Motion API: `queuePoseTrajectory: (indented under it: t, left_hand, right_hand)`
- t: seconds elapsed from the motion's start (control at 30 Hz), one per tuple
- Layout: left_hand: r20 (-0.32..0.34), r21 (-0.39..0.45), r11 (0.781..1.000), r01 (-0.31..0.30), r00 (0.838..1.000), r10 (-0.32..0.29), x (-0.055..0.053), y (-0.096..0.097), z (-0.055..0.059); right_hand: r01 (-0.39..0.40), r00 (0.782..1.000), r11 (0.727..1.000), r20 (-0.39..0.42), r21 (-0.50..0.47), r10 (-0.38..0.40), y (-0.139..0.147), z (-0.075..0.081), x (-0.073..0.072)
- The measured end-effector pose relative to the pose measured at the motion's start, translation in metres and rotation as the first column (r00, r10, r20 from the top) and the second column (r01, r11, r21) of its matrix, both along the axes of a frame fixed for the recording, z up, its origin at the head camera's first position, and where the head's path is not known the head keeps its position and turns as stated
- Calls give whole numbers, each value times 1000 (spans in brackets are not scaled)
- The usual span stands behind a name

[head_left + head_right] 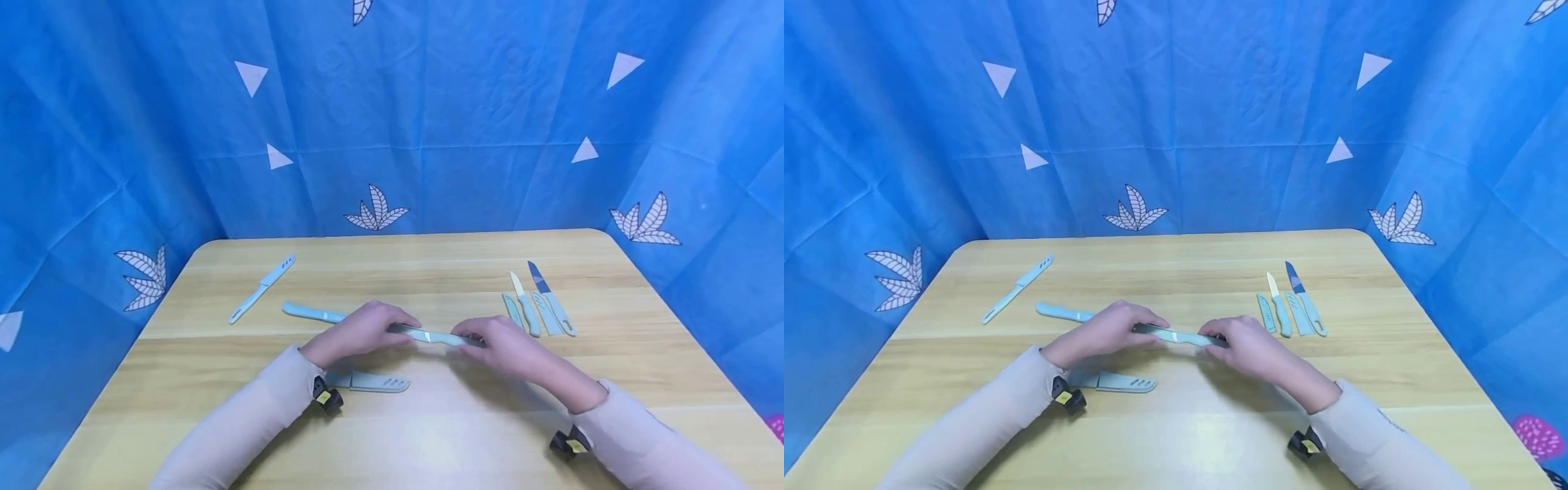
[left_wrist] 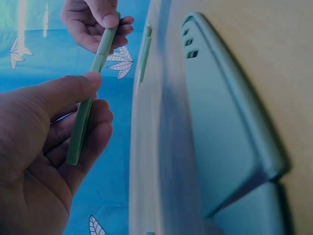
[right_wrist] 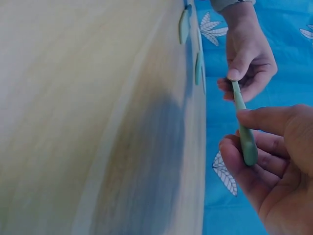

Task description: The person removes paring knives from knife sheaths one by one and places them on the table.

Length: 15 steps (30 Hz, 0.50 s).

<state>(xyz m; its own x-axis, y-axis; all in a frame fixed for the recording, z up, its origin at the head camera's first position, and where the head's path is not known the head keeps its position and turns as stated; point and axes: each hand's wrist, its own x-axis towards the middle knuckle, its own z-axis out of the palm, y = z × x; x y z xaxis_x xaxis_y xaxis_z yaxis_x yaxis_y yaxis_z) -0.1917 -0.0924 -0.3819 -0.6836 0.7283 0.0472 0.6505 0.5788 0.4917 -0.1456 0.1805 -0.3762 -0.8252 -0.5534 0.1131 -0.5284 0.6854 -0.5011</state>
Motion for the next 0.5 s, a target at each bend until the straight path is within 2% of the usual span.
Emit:
queuePoseTrajectory:
  t: [0.23,0.5]
  left_hand:
    - [9,25,998,-50,999,50,-1,-2,6]
    - [20,34,997,-62,998,62,-3,-2,5]
  right_hand:
    - [34,999,999,7,-19,-34,-1,6,-3]
    - [18,996,997,90,-72,-11,0,7,-7]
